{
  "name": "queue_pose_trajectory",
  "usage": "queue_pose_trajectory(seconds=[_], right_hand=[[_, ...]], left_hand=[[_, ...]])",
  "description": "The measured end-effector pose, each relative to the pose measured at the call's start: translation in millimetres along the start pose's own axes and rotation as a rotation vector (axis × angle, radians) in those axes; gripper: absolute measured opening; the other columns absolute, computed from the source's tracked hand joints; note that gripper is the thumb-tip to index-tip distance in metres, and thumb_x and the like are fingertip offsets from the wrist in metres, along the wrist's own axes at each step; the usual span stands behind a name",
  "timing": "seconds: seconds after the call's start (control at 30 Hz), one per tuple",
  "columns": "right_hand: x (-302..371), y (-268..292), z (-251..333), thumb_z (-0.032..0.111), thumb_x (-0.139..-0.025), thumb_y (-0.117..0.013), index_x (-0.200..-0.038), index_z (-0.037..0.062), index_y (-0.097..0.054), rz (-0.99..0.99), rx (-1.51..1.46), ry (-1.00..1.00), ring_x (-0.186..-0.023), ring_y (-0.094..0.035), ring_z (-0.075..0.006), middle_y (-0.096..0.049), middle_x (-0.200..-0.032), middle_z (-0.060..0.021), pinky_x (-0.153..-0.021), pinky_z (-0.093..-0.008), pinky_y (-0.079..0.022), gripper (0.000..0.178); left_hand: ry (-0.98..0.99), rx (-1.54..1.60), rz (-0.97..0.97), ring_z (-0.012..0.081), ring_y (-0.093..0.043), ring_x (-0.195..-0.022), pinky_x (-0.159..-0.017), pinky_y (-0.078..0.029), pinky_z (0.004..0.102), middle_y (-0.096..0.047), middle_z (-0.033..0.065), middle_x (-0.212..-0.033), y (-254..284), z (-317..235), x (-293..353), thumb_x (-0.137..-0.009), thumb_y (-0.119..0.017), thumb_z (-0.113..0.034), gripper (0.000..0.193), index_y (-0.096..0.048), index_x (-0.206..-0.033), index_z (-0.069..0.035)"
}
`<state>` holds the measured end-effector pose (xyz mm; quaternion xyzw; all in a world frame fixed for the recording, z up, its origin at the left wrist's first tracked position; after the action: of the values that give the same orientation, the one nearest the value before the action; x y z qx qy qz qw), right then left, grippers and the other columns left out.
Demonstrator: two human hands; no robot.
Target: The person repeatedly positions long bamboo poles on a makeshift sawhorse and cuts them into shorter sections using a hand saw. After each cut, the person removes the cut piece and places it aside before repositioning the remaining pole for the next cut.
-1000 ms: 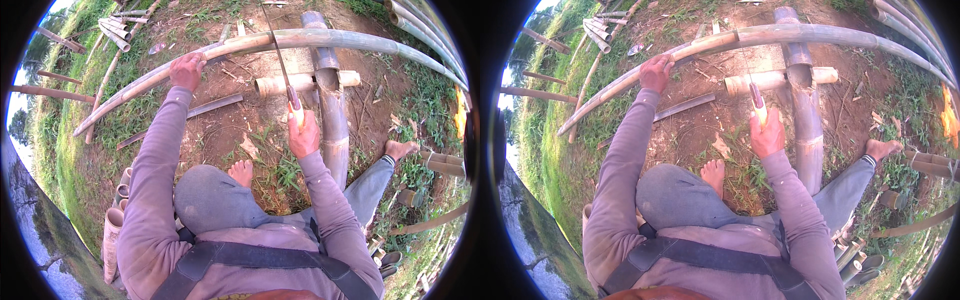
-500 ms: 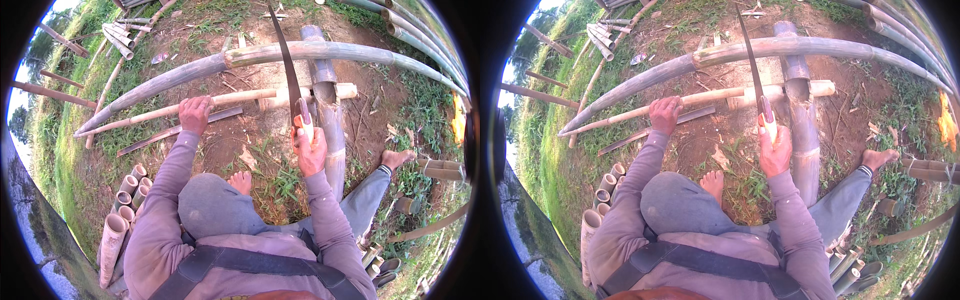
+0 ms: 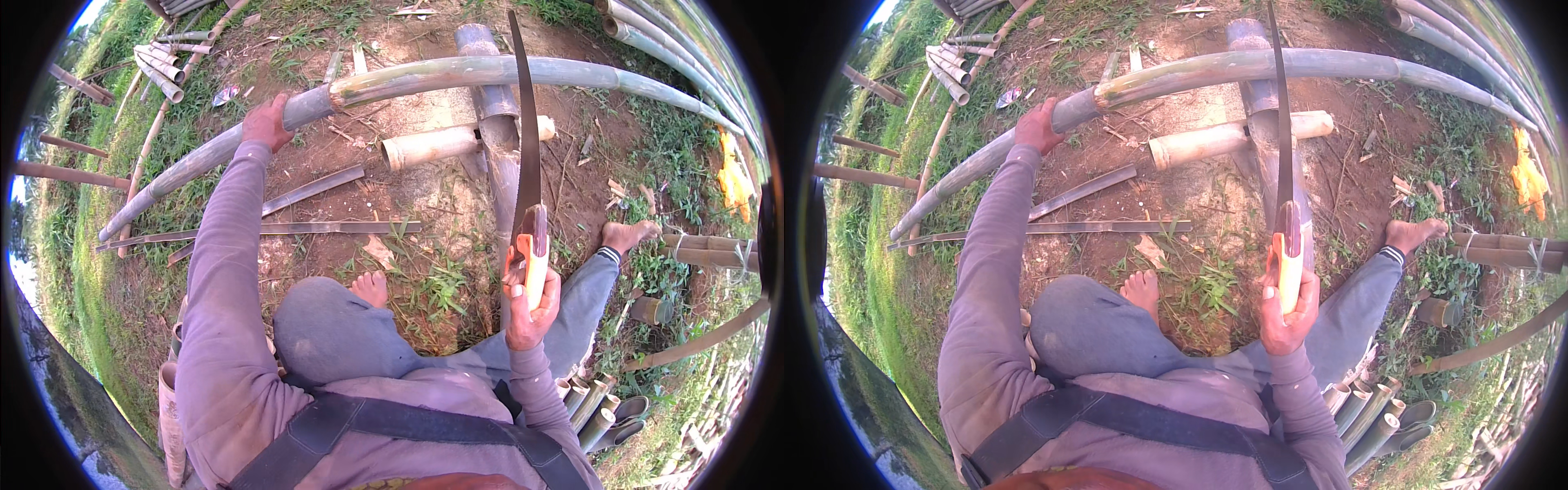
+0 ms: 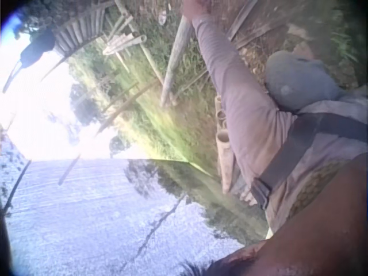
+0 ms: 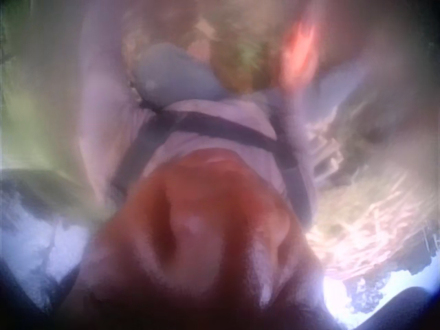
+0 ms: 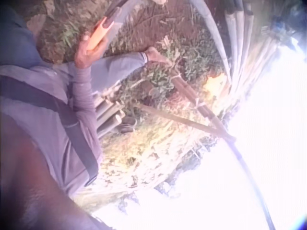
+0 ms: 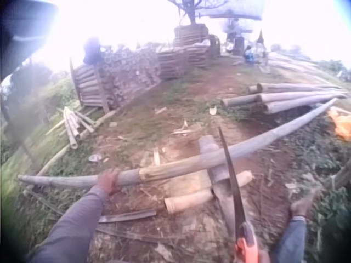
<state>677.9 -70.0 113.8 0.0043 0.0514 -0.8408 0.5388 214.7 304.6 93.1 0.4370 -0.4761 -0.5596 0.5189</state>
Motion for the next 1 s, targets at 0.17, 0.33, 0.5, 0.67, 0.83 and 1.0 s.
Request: queue_pose_trajectory(seconds=[0.17, 0.33, 0.5, 0.67, 0.83, 1.0], right_hand=[[11, 25, 16, 0.004, -0.096, -0.072, -0.124, -0.0016, -0.054, -0.071, 0.205, 0.147, -0.092, -0.061, -0.0111, -0.063, -0.106, -0.0059, -0.087, -0.0278, -0.051, 0.033], [-22, 13, 13, 0.009, -0.102, -0.069, -0.128, -0.0054, -0.053, -0.067, 0.149, 0.242, -0.081, -0.068, -0.0162, -0.065, -0.094, -0.0079, -0.074, -0.0298, -0.058, 0.034], [-44, 12, -5, 0.011, -0.101, -0.072, -0.129, -0.0055, -0.058, -0.094, 0.226, 0.212, -0.091, -0.067, -0.0146, -0.068, -0.11, -0.0106, -0.083, -0.0274, -0.054, 0.035], [-50, 5, -5, 0.014, -0.102, -0.073, -0.125, -0.0044, -0.06, -0.07, 0.137, 0.213, -0.088, -0.065, -0.0113, -0.069, -0.105, -0.007, -0.08, -0.025, -0.053, 0.033], [-56, 6, -7, 0.021, -0.102, -0.075, -0.123, -0.0031, -0.061, -0.093, 0.246, 0.356, -0.069, -0.059, -0.0063, -0.066, -0.094, -0.0033, -0.061, -0.0214, -0.049, 0.035], [-59, 4, -17, 0.023, -0.101, -0.076, -0.121, -0.0017, -0.061, -0.09, 0.196, 0.317, -0.066, -0.058, -0.0061, -0.066, -0.089, -0.0024, -0.057, -0.0212, -0.047, 0.036]], left_hand=[[-0.111, 0.046, 0.078, 0.0371, -0.07, -0.114, -0.097, -0.057, 0.0485, -0.071, 0.0161, -0.121, -2, -35, 16, -0.074, -0.087, -0.036, 0.078, -0.055, -0.142, -0.016], [-0.196, 0.118, 0.088, 0.0381, -0.072, -0.107, -0.091, -0.059, 0.0498, -0.074, 0.0162, -0.113, 23, -98, 39, -0.076, -0.083, -0.037, 0.072, -0.056, -0.139, -0.015], [-0.194, 0.135, 0.122, 0.0385, -0.072, -0.108, -0.092, -0.058, 0.0497, -0.074, 0.0184, -0.114, 26, -123, 33, -0.073, -0.084, -0.036, 0.077, -0.055, -0.141, -0.013], [-0.206, 0.167, 0.086, 0.0384, -0.072, -0.108, -0.092, -0.059, 0.05, -0.075, 0.0175, -0.113, 23, -121, 32, -0.076, -0.083, -0.032, 0.072, -0.056, -0.139, -0.011], [-0.204, 0.156, 0.149, 0.0383, -0.072, -0.108, -0.093, -0.059, 0.0495, -0.075, 0.0186, -0.114, 23, -121, 27, -0.075, -0.084, -0.031, 0.073, -0.055, -0.138, -0.008], [-0.201, 0.157, 0.181, 0.0381, -0.073, -0.107, -0.093, -0.06, 0.0488, -0.075, 0.0192, -0.113, 22, -120, 24, -0.075, -0.084, -0.031, 0.074, -0.056, -0.14, -0.008]])
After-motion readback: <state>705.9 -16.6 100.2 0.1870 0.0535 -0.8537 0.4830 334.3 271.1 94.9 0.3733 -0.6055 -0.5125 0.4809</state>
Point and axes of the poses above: each hand's wrist, its own x-axis away from the middle knuckle, its own y-axis out of the back of the hand, z = x × y, the point moved 10 cm from there along -x, towards the middle knuckle
